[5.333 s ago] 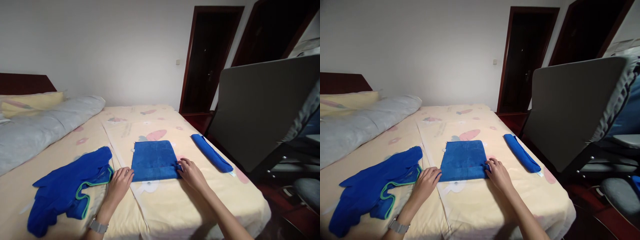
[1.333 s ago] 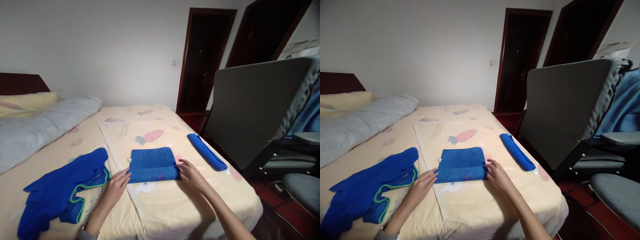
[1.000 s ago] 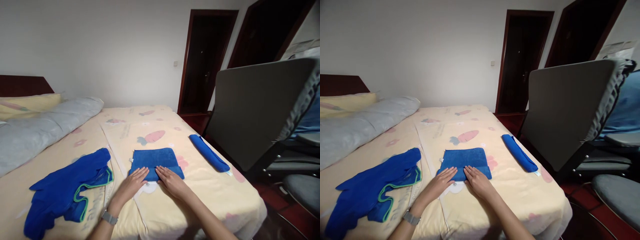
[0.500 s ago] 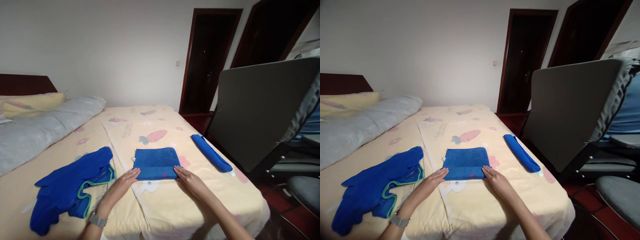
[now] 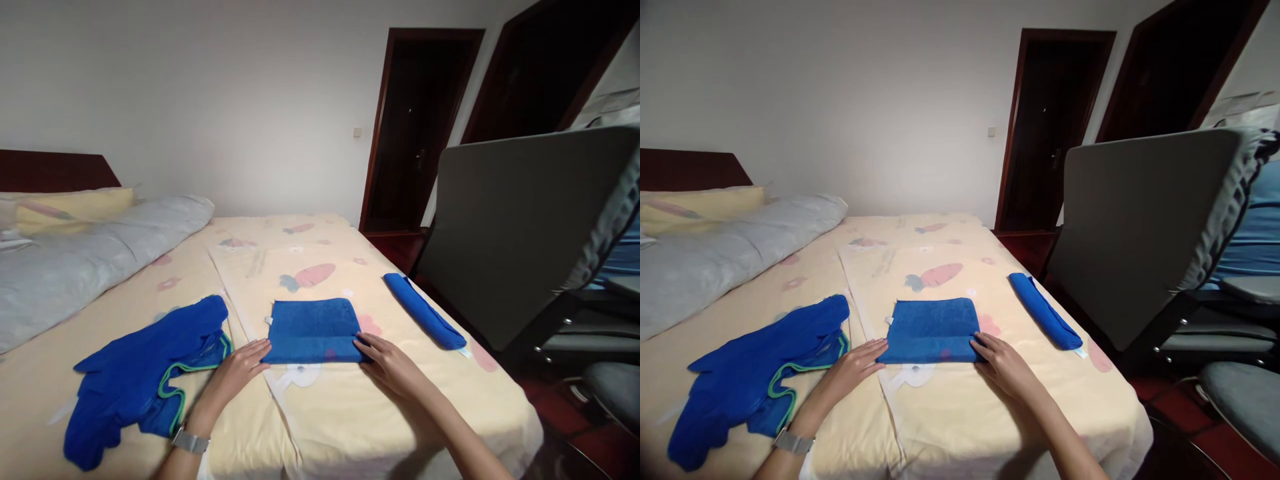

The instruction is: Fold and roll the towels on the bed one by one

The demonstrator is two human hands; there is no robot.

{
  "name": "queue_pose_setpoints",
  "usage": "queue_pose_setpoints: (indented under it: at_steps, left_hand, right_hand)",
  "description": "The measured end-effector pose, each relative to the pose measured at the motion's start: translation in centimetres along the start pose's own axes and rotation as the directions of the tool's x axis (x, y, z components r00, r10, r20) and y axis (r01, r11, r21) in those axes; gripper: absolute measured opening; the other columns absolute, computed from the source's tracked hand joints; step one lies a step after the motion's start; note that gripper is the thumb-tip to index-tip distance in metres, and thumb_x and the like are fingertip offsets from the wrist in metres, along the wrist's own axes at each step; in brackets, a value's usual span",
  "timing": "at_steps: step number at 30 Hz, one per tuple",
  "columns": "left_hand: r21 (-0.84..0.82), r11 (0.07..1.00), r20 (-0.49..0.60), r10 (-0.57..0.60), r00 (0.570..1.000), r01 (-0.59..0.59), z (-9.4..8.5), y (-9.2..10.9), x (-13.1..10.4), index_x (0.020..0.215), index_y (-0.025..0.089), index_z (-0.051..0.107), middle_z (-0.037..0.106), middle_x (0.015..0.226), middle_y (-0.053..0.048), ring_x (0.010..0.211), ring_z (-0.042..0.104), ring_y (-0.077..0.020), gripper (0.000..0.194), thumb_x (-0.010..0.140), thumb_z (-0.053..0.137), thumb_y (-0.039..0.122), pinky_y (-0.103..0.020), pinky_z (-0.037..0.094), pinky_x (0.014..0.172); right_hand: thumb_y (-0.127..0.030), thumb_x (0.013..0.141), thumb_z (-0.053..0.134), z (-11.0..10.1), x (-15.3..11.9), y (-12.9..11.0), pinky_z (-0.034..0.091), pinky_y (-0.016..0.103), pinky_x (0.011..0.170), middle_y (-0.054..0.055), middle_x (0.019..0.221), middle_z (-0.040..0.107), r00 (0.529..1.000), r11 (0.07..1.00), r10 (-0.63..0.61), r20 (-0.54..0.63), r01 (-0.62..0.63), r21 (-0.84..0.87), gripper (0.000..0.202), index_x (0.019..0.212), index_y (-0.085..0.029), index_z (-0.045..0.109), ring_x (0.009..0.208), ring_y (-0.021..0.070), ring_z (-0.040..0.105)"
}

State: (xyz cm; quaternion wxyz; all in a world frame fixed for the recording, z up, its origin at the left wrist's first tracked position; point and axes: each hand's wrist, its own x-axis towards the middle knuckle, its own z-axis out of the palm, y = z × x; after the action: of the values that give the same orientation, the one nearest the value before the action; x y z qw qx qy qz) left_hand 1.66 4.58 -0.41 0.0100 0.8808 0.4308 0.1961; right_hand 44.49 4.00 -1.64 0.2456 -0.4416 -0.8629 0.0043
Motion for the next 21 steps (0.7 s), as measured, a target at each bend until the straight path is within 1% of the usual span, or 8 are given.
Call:
queue_pose_setpoints:
  at_steps: [2,5,9,11,14,17,19,21]
  left_hand:
    - [0.039,0.999,-0.025,0.03,0.999,-0.029,0.0,-0.3,0.0,0.13,0.024,0.066,0.066,0.137,-0.005,0.127,0.062,-0.0231,0.037,0.099,0.052,0.04,-0.042,0.051,0.111]
    - [0.015,0.999,-0.036,0.042,0.998,-0.041,0.0,-0.5,0.0,0.128,0.024,0.067,0.068,0.135,-0.004,0.125,0.063,-0.0218,0.034,0.101,0.05,0.034,-0.039,0.052,0.11]
    - [-0.105,0.994,-0.009,-0.029,1.0,0.028,-0.6,0.1,-0.1,0.132,0.022,0.063,0.066,0.137,-0.002,0.125,0.063,-0.0164,0.038,0.103,0.039,0.022,-0.029,0.054,0.107]
    - [-0.109,0.992,-0.014,-0.067,0.998,0.065,-1.4,0.8,-0.3,0.131,0.022,0.064,0.067,0.135,-0.002,0.123,0.064,-0.0172,0.036,0.103,0.041,0.024,-0.03,0.054,0.107]
    - [-0.077,0.992,-0.011,-0.098,0.995,0.097,-2.5,2.2,-0.8,0.12,0.024,0.07,0.074,0.124,-0.003,0.115,0.068,-0.0208,0.03,0.101,0.048,0.033,-0.034,0.054,0.104]
    - [-0.104,0.988,0.0,-0.117,0.993,0.117,-3.0,3.4,-1.1,0.107,0.025,0.074,0.078,0.11,-0.003,0.104,0.071,-0.0203,0.029,0.102,0.047,0.034,-0.032,0.055,0.096]
    - [-0.149,0.978,0.006,-0.146,0.989,0.145,-3.0,3.7,-1.1,0.105,0.025,0.075,0.078,0.108,-0.003,0.103,0.071,-0.0198,0.03,0.102,0.047,0.034,-0.031,0.054,0.094]
    - [-0.188,0.963,0.028,-0.192,0.981,0.194,-2.9,3.5,-1.1,0.111,0.025,0.074,0.076,0.113,-0.004,0.106,0.07,-0.0212,0.026,0.096,0.058,0.039,-0.031,0.054,0.096]
  right_hand:
    - [-0.027,0.089,0.065,-0.3,0.2,0.1,0.052,0.052,0.104,0.012,0.141,0.058,1.0,0.999,-0.01,-0.019,0.009,-0.038,0.048,0.137,-0.023,0.061,0.127,0.0352,0.057]
    - [-0.017,0.086,0.061,-0.5,0.5,0.1,0.055,0.05,0.1,0.013,0.133,0.065,1.0,0.998,-0.011,-0.018,0.009,-0.068,0.046,0.132,-0.02,0.065,0.119,0.0334,0.064]
    - [-0.009,0.084,0.052,-1.5,0.7,-0.2,0.054,0.048,0.099,0.011,0.131,0.067,1.0,0.998,-0.015,-0.003,0.015,-0.054,0.049,0.13,-0.019,0.065,0.117,0.031,0.065]
    - [-0.011,0.084,0.053,-2.4,0.6,-0.6,0.053,0.047,0.098,0.01,0.131,0.067,1.0,1.0,0.008,0.016,-0.007,-0.017,0.048,0.129,-0.021,0.065,0.116,0.031,0.065]
    - [-0.021,0.089,0.053,-3.7,0.0,-1.2,0.055,0.041,0.092,0.008,0.124,0.071,0.989,0.987,0.113,0.099,-0.123,0.1,0.038,0.124,-0.025,0.067,0.107,0.029,0.068]
    - [-0.031,0.092,0.052,-4.1,-0.5,-1.5,0.054,0.037,0.089,0.007,0.121,0.071,0.955,0.931,0.232,0.183,-0.272,0.244,0.037,0.127,-0.027,0.065,0.104,0.0268,0.068]
    - [-0.032,0.093,0.051,-4.0,-0.4,-1.5,0.053,0.038,0.091,0.009,0.122,0.07,0.941,0.889,0.28,0.19,-0.329,0.318,0.041,0.131,-0.024,0.062,0.107,0.0269,0.067]
    - [-0.03,0.09,0.053,-3.8,-0.3,-1.3,0.052,0.039,0.094,0.01,0.124,0.068,0.937,0.865,0.29,0.196,-0.344,0.364,0.045,0.133,-0.023,0.06,0.109,0.0272,0.065]
